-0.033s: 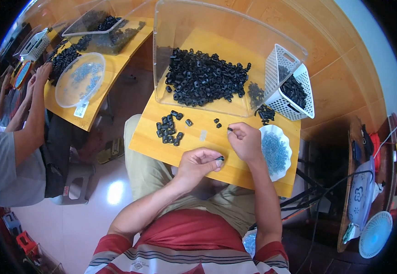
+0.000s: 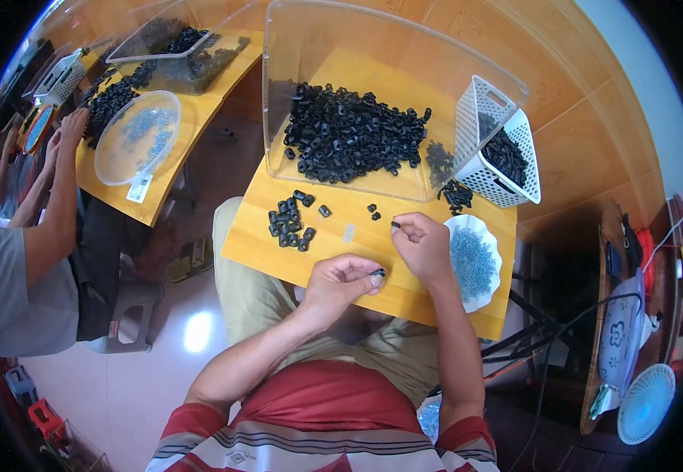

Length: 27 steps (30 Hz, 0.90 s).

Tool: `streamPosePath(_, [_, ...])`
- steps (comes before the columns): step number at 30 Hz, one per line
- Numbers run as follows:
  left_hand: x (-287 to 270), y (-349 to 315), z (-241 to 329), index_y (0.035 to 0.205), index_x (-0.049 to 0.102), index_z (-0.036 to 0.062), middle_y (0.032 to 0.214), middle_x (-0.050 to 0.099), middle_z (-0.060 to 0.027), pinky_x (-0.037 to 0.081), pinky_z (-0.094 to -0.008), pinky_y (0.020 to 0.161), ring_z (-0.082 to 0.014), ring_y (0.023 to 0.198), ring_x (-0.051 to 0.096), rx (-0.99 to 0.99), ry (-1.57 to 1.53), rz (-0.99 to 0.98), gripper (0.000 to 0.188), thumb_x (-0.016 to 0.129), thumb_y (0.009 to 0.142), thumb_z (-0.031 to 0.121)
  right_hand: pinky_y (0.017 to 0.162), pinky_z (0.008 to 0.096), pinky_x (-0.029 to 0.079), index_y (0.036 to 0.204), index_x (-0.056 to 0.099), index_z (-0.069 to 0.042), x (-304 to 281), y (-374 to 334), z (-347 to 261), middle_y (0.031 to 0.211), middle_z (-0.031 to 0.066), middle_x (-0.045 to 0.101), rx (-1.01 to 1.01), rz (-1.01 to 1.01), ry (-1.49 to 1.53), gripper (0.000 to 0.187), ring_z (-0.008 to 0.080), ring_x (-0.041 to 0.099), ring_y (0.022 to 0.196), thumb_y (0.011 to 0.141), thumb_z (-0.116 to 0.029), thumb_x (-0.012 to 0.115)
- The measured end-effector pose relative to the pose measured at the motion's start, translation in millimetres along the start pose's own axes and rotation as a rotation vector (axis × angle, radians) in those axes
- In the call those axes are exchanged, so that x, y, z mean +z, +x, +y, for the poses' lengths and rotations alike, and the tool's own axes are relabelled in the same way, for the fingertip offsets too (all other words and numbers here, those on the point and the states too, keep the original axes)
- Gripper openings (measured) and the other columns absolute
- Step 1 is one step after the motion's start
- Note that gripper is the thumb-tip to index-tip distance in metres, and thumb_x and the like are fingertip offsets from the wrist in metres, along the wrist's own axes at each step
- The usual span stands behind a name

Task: The person assembles plastic parts by picking black pieces from a container and small plugs from a dish, inserting the plugs into the pieces by hand, and setting the assembled items on the table.

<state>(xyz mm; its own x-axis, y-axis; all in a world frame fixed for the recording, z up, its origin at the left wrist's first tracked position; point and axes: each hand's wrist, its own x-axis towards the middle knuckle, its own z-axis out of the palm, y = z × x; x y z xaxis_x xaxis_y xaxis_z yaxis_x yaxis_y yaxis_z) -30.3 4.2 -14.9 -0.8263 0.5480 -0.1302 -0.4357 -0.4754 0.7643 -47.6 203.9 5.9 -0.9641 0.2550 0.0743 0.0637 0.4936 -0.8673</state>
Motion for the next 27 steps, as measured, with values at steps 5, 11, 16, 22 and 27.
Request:
streamPosePath(5, [-0.9,1.9,3.0,0.106,0.068,-0.0015,0.095,0.074,-0.0104,0.057,-0.0280,0.080,-0.0142,0.084,0.070,0.033,0.033,0.028,0.017,0.072,0.090,-0.002,0.069,0.0264,0.054,0.104,0.070,0.002,-3.6,-16.5,0.4,0.085,0.0087,0.073,0.019,-0.061,0.155,0.016,0.0124,0.069,0.078,0.091,-0.006,0.069])
streamPosePath(11, [1.2,4.1,3.6,0.105,0.069,-0.0022,0.093,0.074,-0.0101,0.057,-0.0273,0.078,-0.0141,0.082,0.070,0.054,0.085,0.054,0.017,0.072,0.089,-0.003,0.072,0.0264,0.055,0.110,0.068,0.004,-5.1,-35.5,0.3,0.093,0.0114,0.073,-0.003,-0.106,0.215,0.019,0.0127,0.069,0.081,0.093,-0.006,0.068])
streamPosePath(16, [3.7,4.1,2.8,0.104,0.069,-0.0019,0.091,0.074,-0.0095,0.057,-0.0270,0.078,-0.0138,0.082,0.070,0.067,0.080,0.066,0.016,0.073,0.089,-0.002,0.073,0.0263,0.056,0.113,0.067,0.005,-6.3,-48.5,-6.2,0.094,0.0112,0.072,0.068,-0.110,0.329,0.021,0.0130,0.069,0.082,0.094,-0.004,0.067])
streamPosePath(22, [4.4,4.7,3.3,0.104,0.068,-0.0016,0.090,0.074,-0.0084,0.056,-0.0266,0.077,-0.0131,0.080,0.070,0.069,0.091,0.080,0.016,0.073,0.089,-0.002,0.075,0.0271,0.057,0.117,0.066,0.006,-4.1,-62.1,-5.5,0.092,0.0104,0.073,0.076,-0.109,0.442,0.025,0.0137,0.070,0.082,0.094,-0.004,0.067])
streamPosePath(27, [1.4,4.9,0.3,0.110,0.065,-0.0031,0.100,0.073,-0.0102,0.056,-0.0268,0.084,-0.0142,0.092,0.070,0.074,0.156,0.056,0.019,0.068,0.092,-0.004,0.075,0.0275,0.057,0.119,0.065,0.007,-9.8,-68.3,-5.3,0.095,0.0121,0.074,0.026,-0.137,0.304,0.025,0.0147,0.072,0.083,0.096,-0.004,0.064])
